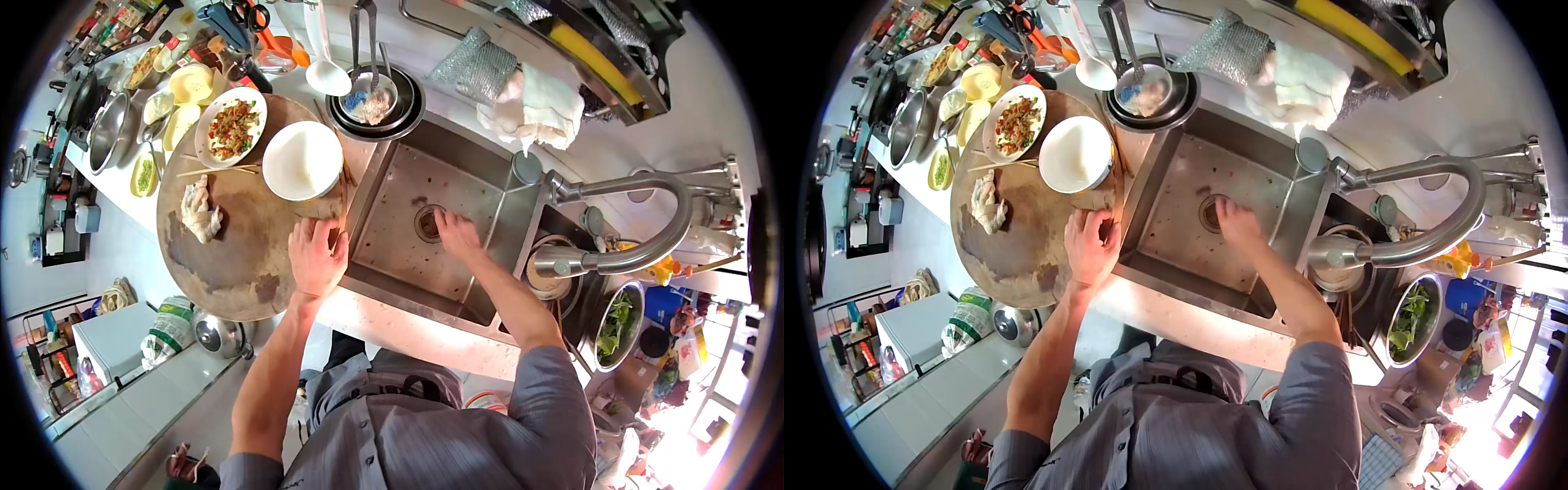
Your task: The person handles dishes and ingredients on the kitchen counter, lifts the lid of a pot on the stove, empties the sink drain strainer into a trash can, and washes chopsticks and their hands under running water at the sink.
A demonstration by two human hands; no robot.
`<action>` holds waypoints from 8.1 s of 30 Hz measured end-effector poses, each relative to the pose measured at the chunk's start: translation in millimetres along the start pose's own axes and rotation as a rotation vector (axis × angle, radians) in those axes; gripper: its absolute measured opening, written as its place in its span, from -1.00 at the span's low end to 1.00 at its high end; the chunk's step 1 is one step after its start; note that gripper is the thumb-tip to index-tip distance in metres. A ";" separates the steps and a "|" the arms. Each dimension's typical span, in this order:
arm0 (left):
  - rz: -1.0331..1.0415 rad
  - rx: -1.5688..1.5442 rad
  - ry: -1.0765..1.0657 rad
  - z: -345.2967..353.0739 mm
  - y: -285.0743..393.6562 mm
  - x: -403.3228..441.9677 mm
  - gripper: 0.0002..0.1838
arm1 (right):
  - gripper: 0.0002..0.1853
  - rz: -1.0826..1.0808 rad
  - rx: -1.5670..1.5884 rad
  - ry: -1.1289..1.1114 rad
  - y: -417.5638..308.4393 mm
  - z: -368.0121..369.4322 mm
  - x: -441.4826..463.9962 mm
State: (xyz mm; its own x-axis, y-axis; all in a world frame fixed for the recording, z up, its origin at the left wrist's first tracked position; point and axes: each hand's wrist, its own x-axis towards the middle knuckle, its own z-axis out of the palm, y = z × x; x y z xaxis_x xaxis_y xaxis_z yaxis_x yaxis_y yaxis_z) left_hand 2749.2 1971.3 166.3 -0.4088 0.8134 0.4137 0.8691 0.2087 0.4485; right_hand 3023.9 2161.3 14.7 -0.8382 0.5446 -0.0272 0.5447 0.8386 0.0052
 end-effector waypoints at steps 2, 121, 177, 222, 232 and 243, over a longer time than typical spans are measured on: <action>-0.004 -0.006 0.003 -0.8 -0.8 -0.5 -0.65 | -0.46 -0.029 -0.032 -0.065 11.8 -13.4 -9.5; -0.030 -0.031 -0.024 -1.4 1.0 -0.2 -0.77 | -0.64 0.423 0.287 -0.532 -25.3 10.4 -16.6; -0.035 -0.040 -0.031 -8.3 0.1 -1.3 -0.65 | -0.72 0.598 0.467 0.329 -51.7 -174.8 179.3; -0.072 0.028 -0.050 4.4 6.9 -0.6 -0.72 | -0.56 0.577 0.651 -0.322 -32.3 68.6 -4.0; -0.078 0.036 -0.021 3.3 7.1 -0.6 -0.76 | -0.72 0.368 0.403 -0.178 -26.7 85.1 -15.7; -0.027 -0.091 -0.017 -9.3 -1.7 -7.9 -0.70 | -0.79 0.306 0.413 -0.140 -31.0 -13.4 -51.0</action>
State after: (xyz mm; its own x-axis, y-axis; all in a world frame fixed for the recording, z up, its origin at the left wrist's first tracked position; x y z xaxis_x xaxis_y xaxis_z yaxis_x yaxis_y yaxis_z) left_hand 2748.3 1959.4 169.6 -0.4267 0.8173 0.3873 0.8282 0.1812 0.5303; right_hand 3049.5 2107.6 29.3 -0.6435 0.7333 -0.2195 0.7521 0.5524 -0.3595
